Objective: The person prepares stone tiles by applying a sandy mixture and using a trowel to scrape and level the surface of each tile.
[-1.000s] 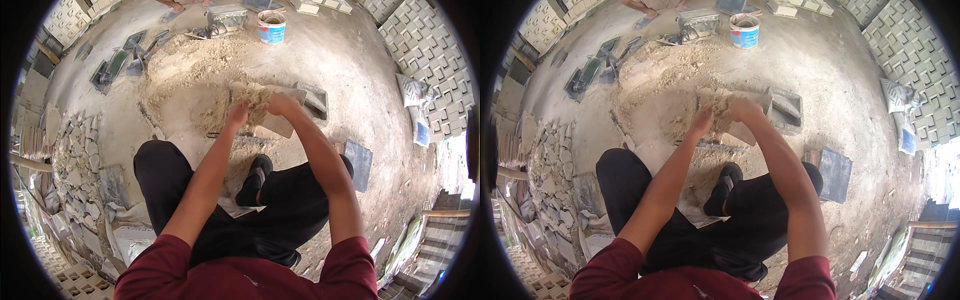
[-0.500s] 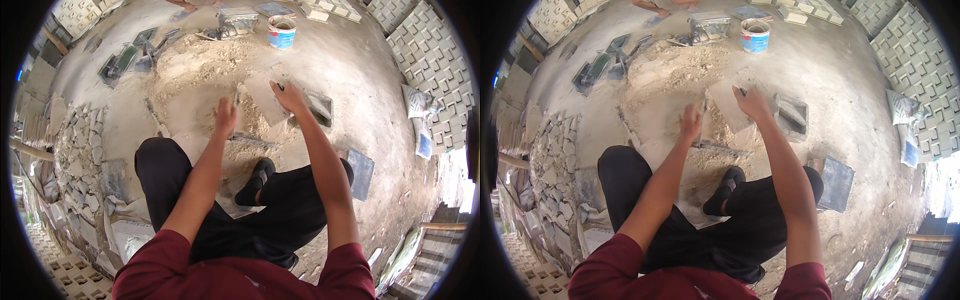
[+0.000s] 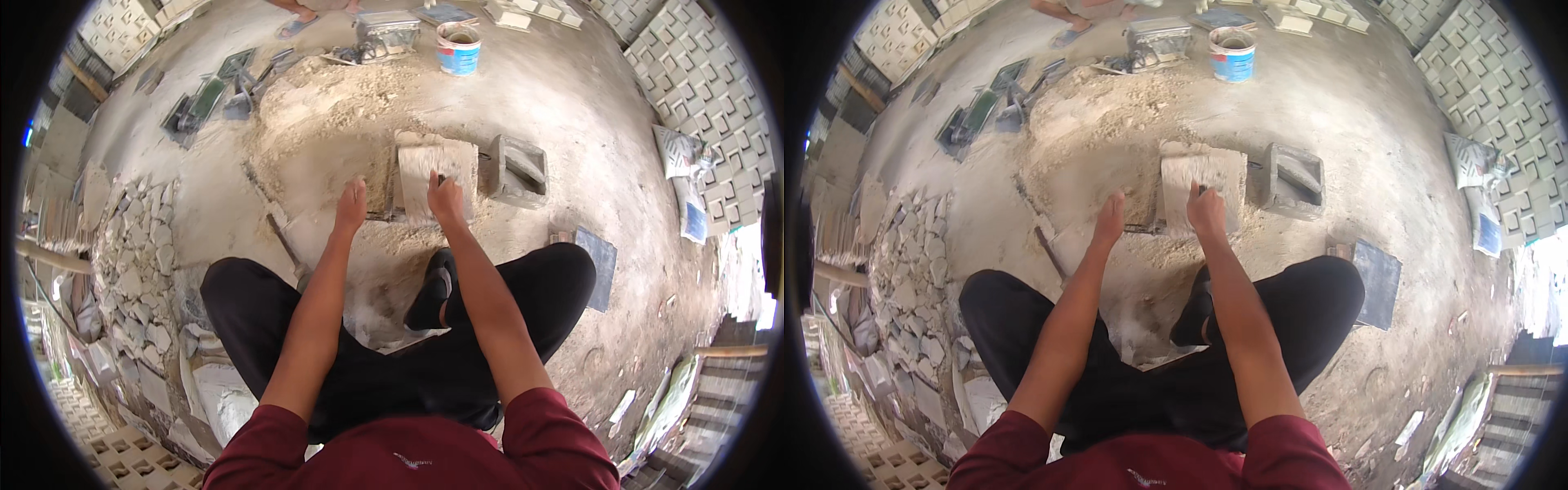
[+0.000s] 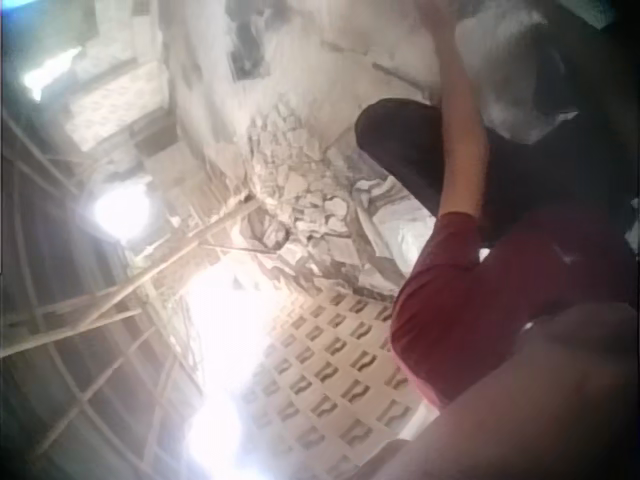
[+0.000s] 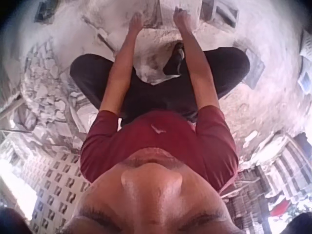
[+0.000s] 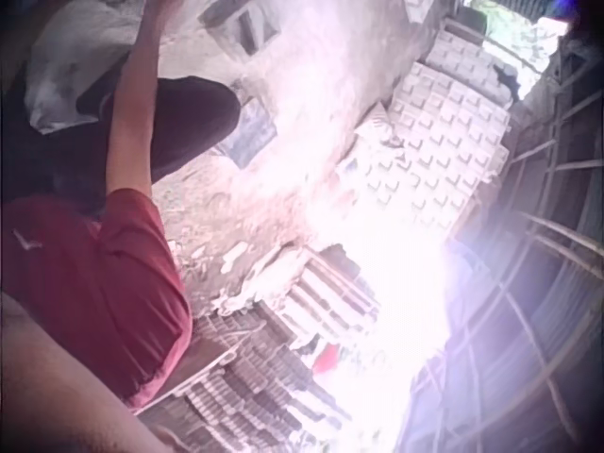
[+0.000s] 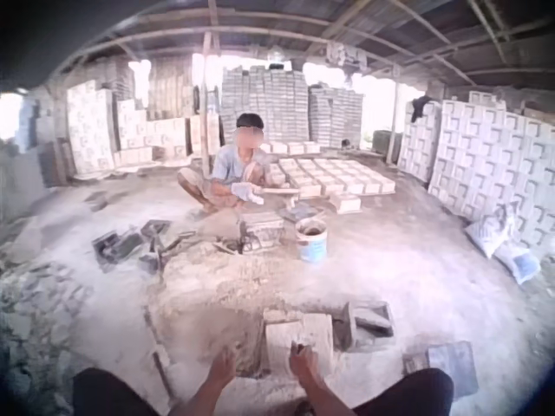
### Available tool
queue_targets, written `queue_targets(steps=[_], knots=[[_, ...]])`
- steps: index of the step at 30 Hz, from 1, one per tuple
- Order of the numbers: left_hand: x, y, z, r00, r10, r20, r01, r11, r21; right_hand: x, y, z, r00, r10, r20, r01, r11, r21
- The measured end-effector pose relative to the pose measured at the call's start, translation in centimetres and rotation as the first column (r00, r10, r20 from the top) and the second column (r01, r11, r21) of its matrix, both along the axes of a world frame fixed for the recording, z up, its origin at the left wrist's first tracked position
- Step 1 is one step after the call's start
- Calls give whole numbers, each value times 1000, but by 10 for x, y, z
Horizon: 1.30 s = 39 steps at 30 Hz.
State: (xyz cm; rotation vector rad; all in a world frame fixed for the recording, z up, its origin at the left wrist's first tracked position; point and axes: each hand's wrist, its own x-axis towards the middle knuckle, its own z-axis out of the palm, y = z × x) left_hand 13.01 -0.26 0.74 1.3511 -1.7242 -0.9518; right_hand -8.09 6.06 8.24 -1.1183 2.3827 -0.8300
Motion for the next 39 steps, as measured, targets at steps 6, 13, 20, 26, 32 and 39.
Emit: queue_targets(steps=[6,13,20,26,32,39], knots=[[-23,9,-30,998,-37,59,42,995,-94,-11,-8,-24,982,102,-157,-94,994,59],[-38,-21,-13,987,118,-105,-124,991,-53,-25,-72,-26,970,99,222,-97,995,-20],[-56,-33,-4,960,130,-247,-121,991,50,35,-34,-21,966,258,-5,-257,962,90],[-82,-7,-10,998,-33,-60,33,999,3,-41,-7,-21,988,46,-150,-30,994,103],[-71,1,-24,982,35,-187,-18,996,92,12,19,-54,995,26,-96,-28,999,-22],[-13,-31,-37,934,260,-246,-249,965,77,45,-16,-24,986,135,99,-125,987,-104]])
